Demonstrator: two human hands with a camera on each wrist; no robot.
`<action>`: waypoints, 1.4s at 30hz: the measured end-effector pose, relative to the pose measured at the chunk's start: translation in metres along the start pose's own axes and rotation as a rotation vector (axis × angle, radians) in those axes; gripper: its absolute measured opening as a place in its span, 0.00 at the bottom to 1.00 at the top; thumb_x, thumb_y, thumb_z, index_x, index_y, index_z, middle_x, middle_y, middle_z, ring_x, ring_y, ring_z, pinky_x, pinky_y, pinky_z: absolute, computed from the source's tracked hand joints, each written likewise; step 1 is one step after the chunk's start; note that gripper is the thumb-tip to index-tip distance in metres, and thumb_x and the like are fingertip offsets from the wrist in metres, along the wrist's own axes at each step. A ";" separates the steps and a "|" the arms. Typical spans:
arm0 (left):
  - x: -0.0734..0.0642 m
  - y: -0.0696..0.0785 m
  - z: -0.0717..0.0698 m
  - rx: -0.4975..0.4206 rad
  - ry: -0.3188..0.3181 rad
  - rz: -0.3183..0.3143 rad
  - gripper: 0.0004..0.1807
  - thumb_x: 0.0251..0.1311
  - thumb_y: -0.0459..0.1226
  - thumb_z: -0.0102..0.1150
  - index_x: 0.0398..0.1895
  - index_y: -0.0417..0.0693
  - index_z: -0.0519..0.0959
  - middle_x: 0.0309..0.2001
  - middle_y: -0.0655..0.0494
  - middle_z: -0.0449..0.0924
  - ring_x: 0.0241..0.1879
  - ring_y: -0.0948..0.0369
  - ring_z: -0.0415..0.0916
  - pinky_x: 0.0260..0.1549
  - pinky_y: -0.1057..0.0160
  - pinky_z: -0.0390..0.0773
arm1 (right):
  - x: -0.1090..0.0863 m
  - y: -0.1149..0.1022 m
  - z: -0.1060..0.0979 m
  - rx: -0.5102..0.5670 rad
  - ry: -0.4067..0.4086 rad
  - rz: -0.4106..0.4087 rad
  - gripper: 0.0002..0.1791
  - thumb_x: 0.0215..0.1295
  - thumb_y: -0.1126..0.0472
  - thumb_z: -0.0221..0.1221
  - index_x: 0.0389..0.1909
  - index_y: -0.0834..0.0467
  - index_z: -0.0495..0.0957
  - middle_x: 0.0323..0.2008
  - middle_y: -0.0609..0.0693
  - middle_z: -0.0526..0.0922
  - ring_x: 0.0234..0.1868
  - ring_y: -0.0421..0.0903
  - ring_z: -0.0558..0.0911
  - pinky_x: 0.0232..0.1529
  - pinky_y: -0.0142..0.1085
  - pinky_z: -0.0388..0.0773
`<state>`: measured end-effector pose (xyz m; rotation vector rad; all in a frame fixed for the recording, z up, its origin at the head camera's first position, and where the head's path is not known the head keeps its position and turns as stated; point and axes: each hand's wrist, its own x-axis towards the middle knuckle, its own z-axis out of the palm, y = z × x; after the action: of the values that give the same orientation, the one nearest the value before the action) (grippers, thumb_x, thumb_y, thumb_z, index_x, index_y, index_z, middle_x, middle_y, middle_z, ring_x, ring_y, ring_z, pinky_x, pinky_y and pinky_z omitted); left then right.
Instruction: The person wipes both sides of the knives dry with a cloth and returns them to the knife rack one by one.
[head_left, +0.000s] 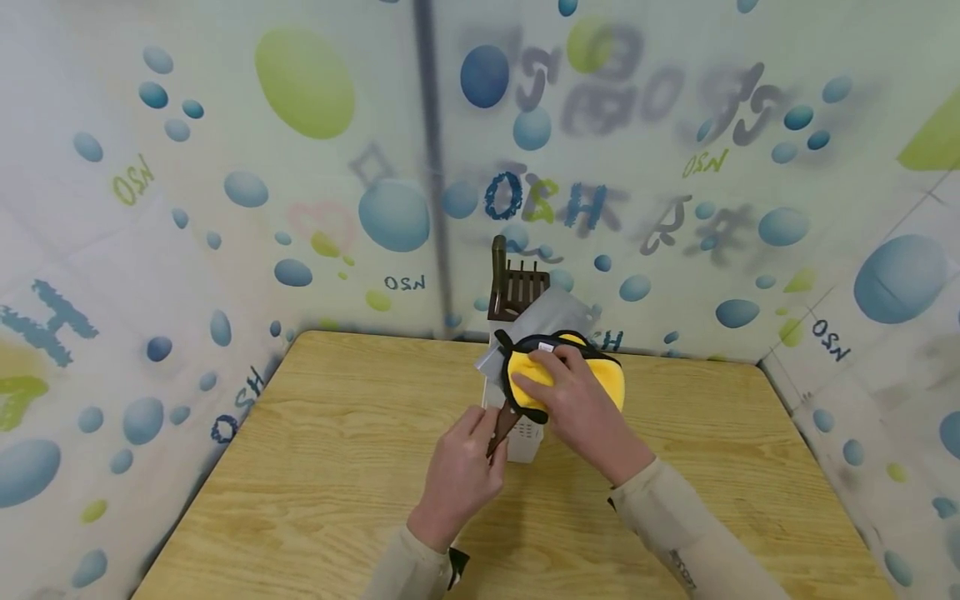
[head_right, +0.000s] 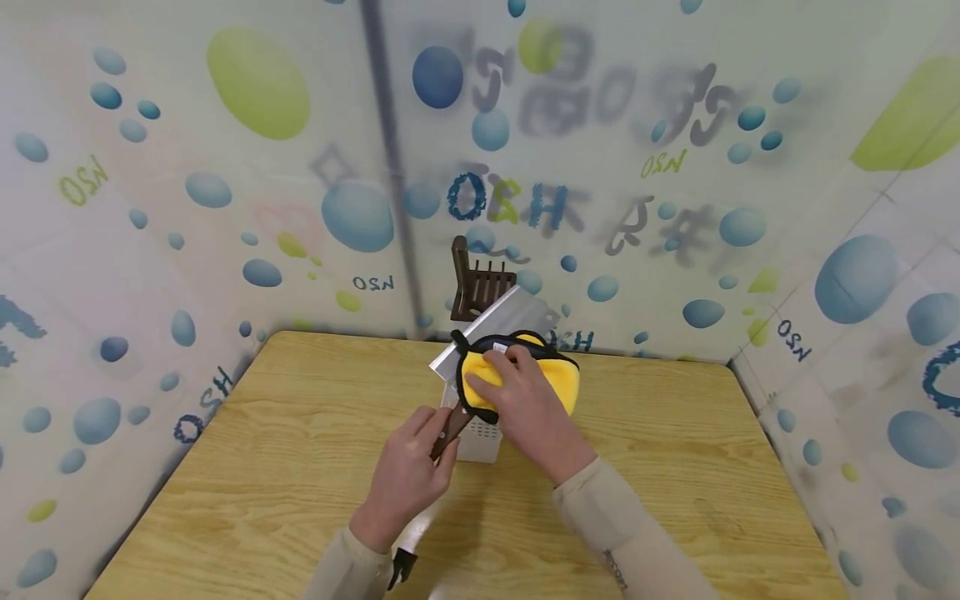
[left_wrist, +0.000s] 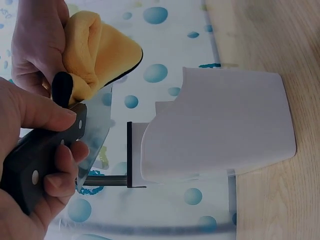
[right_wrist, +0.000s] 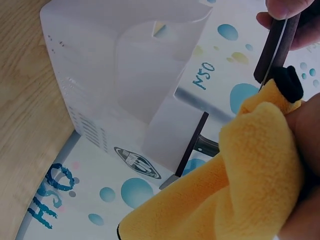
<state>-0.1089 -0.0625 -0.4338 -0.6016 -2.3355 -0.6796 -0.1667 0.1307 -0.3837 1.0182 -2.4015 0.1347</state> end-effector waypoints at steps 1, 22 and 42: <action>0.000 0.000 0.000 -0.003 0.003 0.003 0.15 0.52 0.28 0.73 0.44 0.34 0.83 0.34 0.50 0.79 0.25 0.64 0.71 0.22 0.71 0.73 | 0.000 0.001 0.000 0.000 -0.003 0.006 0.29 0.54 0.77 0.71 0.55 0.48 0.87 0.59 0.60 0.80 0.56 0.61 0.74 0.58 0.48 0.79; 0.000 0.003 0.002 0.009 -0.005 0.076 0.16 0.52 0.28 0.74 0.46 0.35 0.85 0.32 0.53 0.78 0.25 0.66 0.69 0.22 0.72 0.72 | 0.008 0.020 -0.005 -0.048 0.027 -0.015 0.26 0.58 0.77 0.67 0.52 0.49 0.89 0.54 0.61 0.83 0.50 0.59 0.74 0.54 0.46 0.79; -0.001 0.006 0.001 0.033 -0.054 0.080 0.15 0.52 0.29 0.76 0.44 0.37 0.85 0.33 0.54 0.78 0.27 0.66 0.71 0.25 0.71 0.76 | 0.022 0.000 -0.003 -0.042 -0.036 -0.046 0.25 0.61 0.75 0.68 0.53 0.48 0.88 0.55 0.58 0.82 0.49 0.56 0.73 0.51 0.42 0.79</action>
<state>-0.1052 -0.0575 -0.4325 -0.7023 -2.3538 -0.5937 -0.1782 0.1175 -0.3695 1.0638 -2.4014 0.0496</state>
